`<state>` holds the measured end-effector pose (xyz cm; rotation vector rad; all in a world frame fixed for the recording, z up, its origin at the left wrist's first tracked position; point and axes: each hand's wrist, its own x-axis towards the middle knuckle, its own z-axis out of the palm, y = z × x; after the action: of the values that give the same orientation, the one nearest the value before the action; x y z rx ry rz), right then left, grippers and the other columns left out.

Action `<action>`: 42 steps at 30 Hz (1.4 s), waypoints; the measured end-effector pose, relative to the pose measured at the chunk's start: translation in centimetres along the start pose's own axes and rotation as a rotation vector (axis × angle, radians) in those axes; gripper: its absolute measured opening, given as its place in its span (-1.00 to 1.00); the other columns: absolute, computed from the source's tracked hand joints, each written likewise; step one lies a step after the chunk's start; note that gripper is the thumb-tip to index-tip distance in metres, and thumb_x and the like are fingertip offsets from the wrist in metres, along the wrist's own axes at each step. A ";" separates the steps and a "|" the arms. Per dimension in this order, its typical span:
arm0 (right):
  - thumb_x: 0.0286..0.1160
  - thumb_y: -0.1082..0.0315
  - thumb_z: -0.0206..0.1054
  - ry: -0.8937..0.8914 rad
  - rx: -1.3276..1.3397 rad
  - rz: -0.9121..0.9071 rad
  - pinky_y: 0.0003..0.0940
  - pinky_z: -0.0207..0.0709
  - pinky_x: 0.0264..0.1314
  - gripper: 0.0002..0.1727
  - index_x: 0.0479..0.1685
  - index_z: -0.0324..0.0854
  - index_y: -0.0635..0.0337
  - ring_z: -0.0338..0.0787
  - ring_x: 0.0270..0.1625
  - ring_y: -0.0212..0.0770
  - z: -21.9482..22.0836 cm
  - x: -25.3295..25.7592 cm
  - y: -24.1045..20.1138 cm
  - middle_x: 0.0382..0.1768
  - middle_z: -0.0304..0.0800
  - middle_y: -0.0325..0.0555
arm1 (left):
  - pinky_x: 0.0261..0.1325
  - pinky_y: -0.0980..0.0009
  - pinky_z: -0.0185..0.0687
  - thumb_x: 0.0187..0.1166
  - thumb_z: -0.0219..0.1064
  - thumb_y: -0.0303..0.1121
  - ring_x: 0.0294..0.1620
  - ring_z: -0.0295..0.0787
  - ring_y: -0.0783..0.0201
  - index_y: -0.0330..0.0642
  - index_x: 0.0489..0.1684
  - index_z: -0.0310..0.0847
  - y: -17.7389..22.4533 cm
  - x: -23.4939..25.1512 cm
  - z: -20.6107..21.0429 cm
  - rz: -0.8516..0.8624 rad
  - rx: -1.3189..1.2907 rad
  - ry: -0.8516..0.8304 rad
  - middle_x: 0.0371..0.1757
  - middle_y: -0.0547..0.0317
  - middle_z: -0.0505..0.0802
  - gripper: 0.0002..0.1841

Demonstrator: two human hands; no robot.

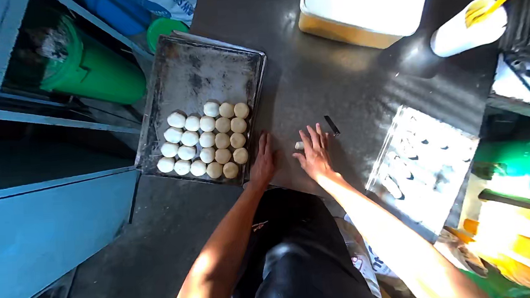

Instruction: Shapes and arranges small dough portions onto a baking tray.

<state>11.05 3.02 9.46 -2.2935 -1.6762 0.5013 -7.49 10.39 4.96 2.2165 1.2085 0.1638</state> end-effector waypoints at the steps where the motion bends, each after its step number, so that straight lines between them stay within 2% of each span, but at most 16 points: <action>1: 0.57 -0.20 0.31 0.044 -0.030 -0.042 0.38 -0.22 0.88 -0.12 0.76 0.29 0.20 -0.12 0.91 0.31 0.8 0.8 -0.4 0.82 0.11 0.27 | 0.57 -0.01 0.57 0.81 0.05 0.00 0.80 0.29 0.04 -0.07 0.92 -0.06 -0.8 0.0 0.8 -0.002 0.015 -0.007 0.95 0.01 -0.01 -0.28; 4: 0.64 -0.45 -0.14 0.137 -0.227 -0.073 0.40 -0.28 0.88 0.05 0.87 0.04 0.27 -0.18 0.94 0.25 4.4 6.2 1.6 0.89 -0.14 0.30 | 0.70 0.02 0.41 0.81 -0.01 -0.03 0.87 0.14 0.11 -0.04 0.93 -0.04 -1.6 -0.1 2.8 0.035 0.044 0.051 0.95 0.04 -0.04 -0.31; 7: 0.68 -0.41 -0.21 0.180 -0.265 -0.026 0.35 -0.33 0.91 0.06 0.87 -0.06 0.37 -0.21 0.94 0.23 4.5 9.3 1.7 0.90 -0.21 0.32 | 0.74 0.03 0.35 0.78 0.07 -0.07 0.86 0.15 0.08 -0.05 0.89 0.07 -2.1 0.1 2.9 0.061 0.037 0.103 0.92 -0.02 0.08 -0.32; 10: 0.73 -0.29 -0.16 0.095 -0.230 -0.064 0.25 -0.21 0.95 -0.03 0.87 -0.02 0.36 -0.15 0.95 0.14 5.6 -0.9 0.4 0.90 -0.15 0.25 | 0.57 0.04 0.59 0.80 0.08 -0.04 0.77 0.34 0.11 0.08 0.92 0.01 -2.2 0.0 2.9 0.031 -0.034 0.065 0.94 0.06 0.03 -0.32; 12: 0.68 -0.34 -0.11 0.025 -0.206 -0.091 0.23 -0.06 0.92 -0.01 0.81 0.14 0.37 0.06 0.90 0.18 6.3 -9.1 -0.3 0.84 0.07 0.29 | 0.60 -0.01 0.55 0.80 0.06 -0.03 0.79 0.31 0.06 0.05 0.92 0.01 -2.2 0.1 3.1 0.028 -0.062 0.056 0.94 0.02 0.05 -0.32; 14: 0.68 -0.36 -0.12 -0.042 -0.189 -0.115 0.23 -0.07 0.92 0.01 0.81 0.14 0.38 0.07 0.89 0.20 5.9 -11.9 -0.8 0.82 0.08 0.34 | 0.74 0.00 0.36 0.81 0.04 -0.05 0.84 0.20 0.04 -0.04 0.90 0.05 -2.3 0.3 3.2 0.043 -0.074 0.059 0.92 -0.04 0.09 -0.33; 18: 0.73 -0.34 -0.22 0.033 -0.296 -0.129 0.45 -0.14 0.83 -0.08 0.83 0.18 0.23 -0.01 0.89 0.32 5.2 -0.5 0.9 0.84 0.04 0.35 | 0.78 -0.02 0.25 0.80 0.06 -0.06 0.87 0.13 0.02 -0.09 0.88 0.09 -2.0 0.3 2.9 0.069 -0.016 0.087 0.91 -0.07 0.12 -0.33; 21: 0.66 -0.44 -0.24 0.139 -0.336 -0.020 0.54 -0.37 0.82 -0.03 0.92 -0.02 0.04 -0.23 0.92 0.35 4.4 10.4 2.2 0.89 -0.23 0.34 | 0.91 -0.13 -0.14 0.76 0.09 -0.08 0.93 -0.12 -0.06 -0.09 0.85 0.17 -2.3 0.5 2.8 0.128 0.061 0.166 0.89 -0.10 0.17 -0.34; 23: 0.72 -0.38 -0.27 0.190 -0.313 0.021 0.47 -0.40 0.86 -0.06 0.94 -0.09 0.07 -0.29 0.95 0.26 3.9 12.8 2.3 0.92 -0.29 0.24 | 0.91 -0.11 -0.11 0.76 0.11 -0.09 0.93 -0.08 -0.04 -0.08 0.85 0.16 -2.3 0.2 2.8 0.134 0.051 0.166 0.89 -0.09 0.17 -0.34; 25: 0.80 -0.25 -0.30 0.095 -0.300 -0.021 0.38 -0.33 0.91 -0.12 0.94 -0.18 0.15 -0.36 0.97 0.15 3.2 8.8 1.0 0.94 -0.37 0.14 | 0.81 0.02 0.24 0.77 0.11 -0.08 0.89 0.08 0.07 0.02 0.88 0.11 -2.2 0.2 2.4 0.096 0.026 0.129 0.91 0.00 0.13 -0.34; 29: 0.70 -0.34 -0.19 -0.043 -0.250 -0.135 0.31 -0.15 0.91 -0.04 0.87 0.07 0.24 -0.03 0.93 0.11 5.7 -7.7 -0.3 0.88 0.02 0.14 | 0.70 -0.01 0.42 0.80 0.08 -0.05 0.84 0.21 0.04 0.03 0.90 0.05 -2.2 0.1 2.5 0.049 -0.065 0.054 0.93 -0.02 0.07 -0.33; 31: 0.71 -0.35 -0.21 -0.102 -0.232 -0.164 0.27 -0.10 0.91 -0.04 0.85 0.11 0.27 0.01 0.91 0.18 5.4 -10.7 -0.4 0.86 0.05 0.22 | 0.68 0.01 0.45 0.79 0.08 -0.05 0.83 0.24 0.05 0.04 0.90 0.05 -2.1 0.1 2.5 0.031 -0.077 0.032 0.93 -0.01 0.06 -0.33; 36: 0.77 -0.29 -0.24 -0.004 -0.298 -0.106 0.63 -0.32 0.77 -0.26 0.87 0.17 -0.25 -0.19 0.91 0.39 5.3 2.7 0.8 0.90 -0.08 0.17 | 0.69 0.04 0.43 0.74 0.17 -0.13 0.82 0.26 0.04 -0.05 0.85 0.16 -2.2 0.2 2.7 0.079 -0.029 0.095 0.90 -0.07 0.14 -0.33; 38: 0.75 -0.34 -0.27 0.030 -0.282 -0.080 0.69 -0.39 0.74 -0.21 0.92 0.04 -0.22 -0.27 0.92 0.40 4.8 9.1 1.5 0.93 -0.19 0.15 | 0.80 -0.03 0.23 0.74 0.15 -0.10 0.87 0.12 0.02 -0.03 0.85 0.16 -2.2 0.1 2.8 0.096 0.014 0.122 0.89 -0.08 0.16 -0.34; 40: 0.81 -0.27 -0.27 0.092 -0.101 -0.040 0.45 -0.38 0.87 -0.24 0.91 0.07 -0.14 -0.25 0.95 0.18 2.7 13.0 2.4 0.94 -0.14 -0.02 | 0.82 -0.05 0.17 0.75 0.14 -0.10 0.90 0.05 0.02 -0.01 0.87 0.13 -2.2 0.2 2.5 0.104 0.018 0.111 0.91 -0.07 0.12 -0.34; 42: 0.85 -0.12 -0.06 0.216 0.113 -0.004 0.03 0.11 0.89 -0.33 0.78 0.33 0.05 0.20 0.86 -0.07 -1.3 13.0 4.1 0.81 0.26 -0.05 | 0.78 -0.01 0.29 0.77 0.13 -0.09 0.90 0.05 0.06 0.04 0.89 0.08 -1.8 0.0 2.0 0.067 -0.009 0.060 0.94 0.01 0.04 -0.33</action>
<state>18.71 14.18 7.35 -2.1766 -1.5102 0.3244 -8.04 10.23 2.36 2.2604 1.1639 0.2639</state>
